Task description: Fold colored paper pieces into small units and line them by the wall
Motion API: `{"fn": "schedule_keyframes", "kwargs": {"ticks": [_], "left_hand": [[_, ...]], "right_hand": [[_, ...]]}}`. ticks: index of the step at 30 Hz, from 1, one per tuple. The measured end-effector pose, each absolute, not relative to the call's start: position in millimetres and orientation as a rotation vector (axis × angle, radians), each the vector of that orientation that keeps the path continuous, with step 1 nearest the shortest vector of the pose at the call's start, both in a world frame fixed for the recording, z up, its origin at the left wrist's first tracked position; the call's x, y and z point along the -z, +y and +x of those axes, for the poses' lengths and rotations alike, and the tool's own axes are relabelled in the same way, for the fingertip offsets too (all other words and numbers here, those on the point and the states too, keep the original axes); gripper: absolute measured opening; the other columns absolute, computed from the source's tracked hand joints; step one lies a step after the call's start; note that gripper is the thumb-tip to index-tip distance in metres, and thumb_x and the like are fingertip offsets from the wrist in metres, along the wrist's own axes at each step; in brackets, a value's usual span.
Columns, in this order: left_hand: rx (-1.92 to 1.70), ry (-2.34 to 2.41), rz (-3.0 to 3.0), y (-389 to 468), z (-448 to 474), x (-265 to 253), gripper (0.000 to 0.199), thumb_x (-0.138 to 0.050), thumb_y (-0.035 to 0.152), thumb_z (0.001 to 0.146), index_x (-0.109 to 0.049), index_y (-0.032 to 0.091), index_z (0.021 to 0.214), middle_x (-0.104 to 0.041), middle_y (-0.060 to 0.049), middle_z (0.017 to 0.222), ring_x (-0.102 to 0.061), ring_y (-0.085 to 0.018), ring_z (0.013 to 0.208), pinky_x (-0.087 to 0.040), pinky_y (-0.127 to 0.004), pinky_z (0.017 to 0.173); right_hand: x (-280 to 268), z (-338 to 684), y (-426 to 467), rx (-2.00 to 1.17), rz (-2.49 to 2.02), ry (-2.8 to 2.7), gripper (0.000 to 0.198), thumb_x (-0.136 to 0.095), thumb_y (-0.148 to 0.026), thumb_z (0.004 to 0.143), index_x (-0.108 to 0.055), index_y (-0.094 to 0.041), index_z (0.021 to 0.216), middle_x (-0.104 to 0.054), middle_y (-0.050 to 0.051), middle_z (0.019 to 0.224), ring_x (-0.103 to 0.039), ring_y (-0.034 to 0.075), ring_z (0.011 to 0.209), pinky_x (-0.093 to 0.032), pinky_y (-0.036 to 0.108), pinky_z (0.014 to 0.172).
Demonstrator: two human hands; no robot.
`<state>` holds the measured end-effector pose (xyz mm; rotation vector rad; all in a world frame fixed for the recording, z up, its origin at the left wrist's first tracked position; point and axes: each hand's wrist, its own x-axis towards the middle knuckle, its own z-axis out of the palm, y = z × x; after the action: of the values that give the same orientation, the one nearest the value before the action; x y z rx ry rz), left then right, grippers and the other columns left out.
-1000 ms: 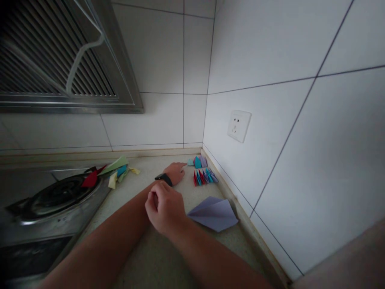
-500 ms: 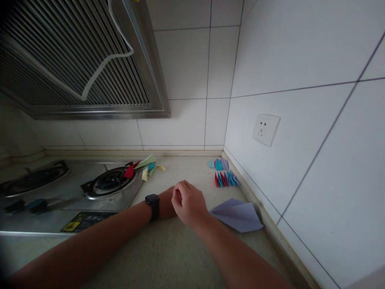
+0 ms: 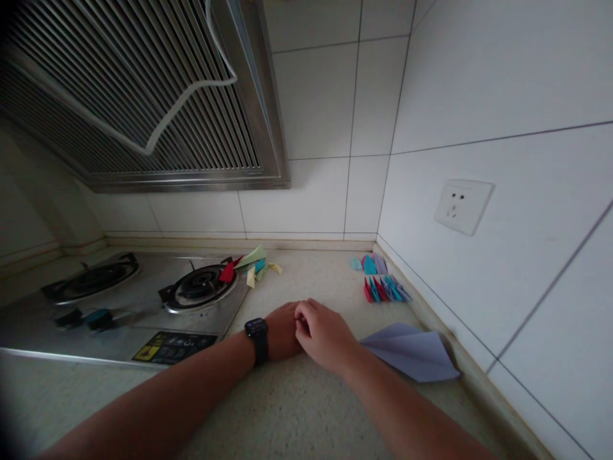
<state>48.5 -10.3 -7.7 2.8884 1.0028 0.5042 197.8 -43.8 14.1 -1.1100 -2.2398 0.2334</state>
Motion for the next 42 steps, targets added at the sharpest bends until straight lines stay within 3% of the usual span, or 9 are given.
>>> {"fn": "schedule_keyframes", "kwargs": {"ticks": [11, 16, 21, 29, 42], "left_hand": [[-0.292, 1.018, 2.959, 4, 35, -7, 0.020, -0.053, 0.033, 0.085, -0.066, 0.024, 0.097, -0.069, -0.007, 0.097, -0.063, -0.023, 0.090, -0.048, -0.033, 0.078], [-0.349, 1.302, 2.906, 45, -8, -19, 0.037, -0.051, 0.044, 0.087, -0.061, 0.024, 0.117, -0.063, -0.007, 0.119, -0.056, -0.024, 0.112, -0.041, -0.039, 0.098], [-0.443, 1.819, 2.734, 82, -33, -4, 0.051, -0.046, 0.034, 0.089, -0.042, 0.018, 0.138, -0.045, -0.013, 0.141, -0.038, -0.028, 0.131, -0.028, -0.045, 0.109], [-0.374, 1.886, 2.688, 88, -18, 24, 0.044, -0.038, 0.039, 0.094, -0.047, 0.025, 0.134, -0.048, -0.012, 0.139, -0.045, -0.030, 0.125, -0.020, -0.057, 0.107], [-0.396, 1.742, 2.773, 74, -12, 19, 0.040, -0.036, 0.031, 0.094, -0.053, 0.017, 0.128, -0.056, -0.014, 0.130, -0.051, -0.032, 0.115, -0.036, -0.051, 0.096]], "right_hand": [[-17, 200, -42, -0.245, -1.105, -2.204, 0.019, -0.051, -0.014, 0.081, -0.057, -0.021, 0.098, -0.063, 0.004, 0.091, -0.058, 0.015, 0.078, -0.041, 0.026, 0.068], [-15, 201, -40, -0.222, -1.135, -2.203, 0.018, -0.050, -0.014, 0.081, -0.057, -0.021, 0.097, -0.063, 0.004, 0.089, -0.058, 0.014, 0.072, -0.039, 0.025, 0.063], [-13, 200, -40, -0.208, -1.104, -2.264, 0.014, -0.049, -0.013, 0.082, -0.056, -0.021, 0.092, -0.061, 0.003, 0.088, -0.055, 0.012, 0.069, -0.038, 0.024, 0.064], [-16, 197, -46, -0.226, -1.066, -2.350, 0.016, -0.051, -0.014, 0.083, -0.057, -0.020, 0.096, -0.061, 0.003, 0.093, -0.054, 0.011, 0.070, -0.038, 0.025, 0.067], [-16, 201, -45, -0.130, -1.117, -2.404, 0.014, -0.053, -0.018, 0.083, -0.057, -0.020, 0.097, -0.062, 0.004, 0.095, -0.058, 0.015, 0.084, -0.037, 0.026, 0.073]]}}
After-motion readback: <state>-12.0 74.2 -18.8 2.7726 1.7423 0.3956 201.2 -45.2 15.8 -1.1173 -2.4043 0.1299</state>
